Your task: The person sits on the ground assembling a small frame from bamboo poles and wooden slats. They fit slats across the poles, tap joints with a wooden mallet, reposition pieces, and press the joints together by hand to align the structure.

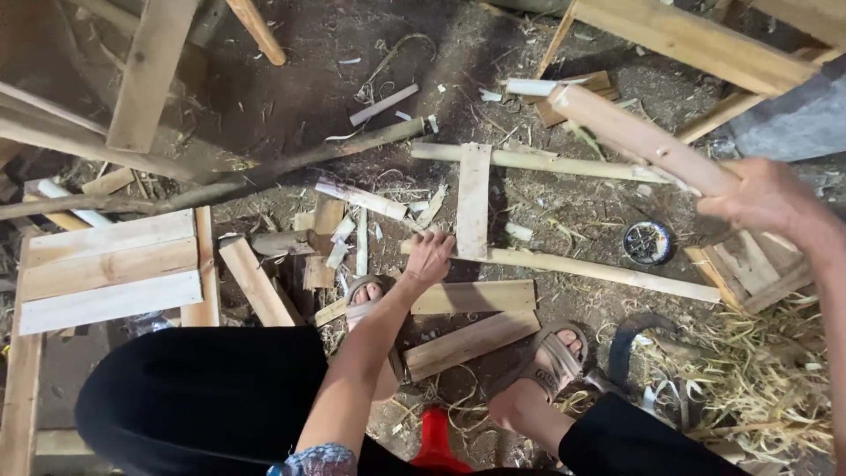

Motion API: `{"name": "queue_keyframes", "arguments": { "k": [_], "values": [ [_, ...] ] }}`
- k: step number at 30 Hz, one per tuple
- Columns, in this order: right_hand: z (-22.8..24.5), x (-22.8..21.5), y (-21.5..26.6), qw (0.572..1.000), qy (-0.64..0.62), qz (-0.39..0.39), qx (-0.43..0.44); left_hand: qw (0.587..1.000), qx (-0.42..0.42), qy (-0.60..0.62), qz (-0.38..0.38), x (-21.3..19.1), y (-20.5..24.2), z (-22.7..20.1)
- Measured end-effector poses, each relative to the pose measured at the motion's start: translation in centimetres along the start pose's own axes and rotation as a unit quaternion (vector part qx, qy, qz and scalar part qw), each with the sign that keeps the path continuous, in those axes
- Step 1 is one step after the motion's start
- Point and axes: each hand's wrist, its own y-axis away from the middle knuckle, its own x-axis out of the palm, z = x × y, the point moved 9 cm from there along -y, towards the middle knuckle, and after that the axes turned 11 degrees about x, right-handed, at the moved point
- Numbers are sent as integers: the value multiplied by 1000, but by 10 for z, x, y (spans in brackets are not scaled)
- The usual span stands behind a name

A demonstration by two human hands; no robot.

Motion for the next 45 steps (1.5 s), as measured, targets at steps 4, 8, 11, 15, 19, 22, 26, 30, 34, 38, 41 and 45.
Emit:
{"name": "queue_keyframes", "arguments": {
  "k": [4, 8, 11, 15, 19, 22, 26, 30, 34, 38, 41, 45],
  "values": [
    [-3, -3, -15, 999, 6, -28, -24, 999, 20, -22, 30, -15, 2, -2],
    [1, -9, -8, 998, 9, -44, -35, 999, 16, 15, 28, -19, -4, -5],
    [1, -9, -8, 998, 18, -45, -33, 998, 17, 56, 12, -28, -5, -10],
    [3, -14, 1, 998, 29, -53, -24, 998, 25, 33, 46, -60, 5, -21],
    [7, -12, -5, 999, 2, -30, -33, 997, 41, 43, 50, -86, -5, -18],
    [25, -15, 7, 998, -13, -26, -62, 997, 49, 52, 19, -142, -5, -25],
    [46, -11, 16, 996, 54, -11, -73, 995, 38, 44, 87, -177, 1, -18],
    [73, -23, 24, 976, 165, -84, -115, 993, 79, -5, 85, -167, -10, 21],
    [106, -26, 18, 957, 191, -148, -161, 998, 16, 3, 67, -193, 1, 32],
    [149, -3, 30, 955, 217, -81, -187, 991, 9, 95, 90, -185, 5, 34],
    [171, 20, 8, 939, 242, -88, -230, 990, 6, 60, 130, -180, 6, 32],
    [201, 40, -19, 909, 264, -130, -296, 980, -5, 66, 189, -191, 12, 22]
  ]
}}
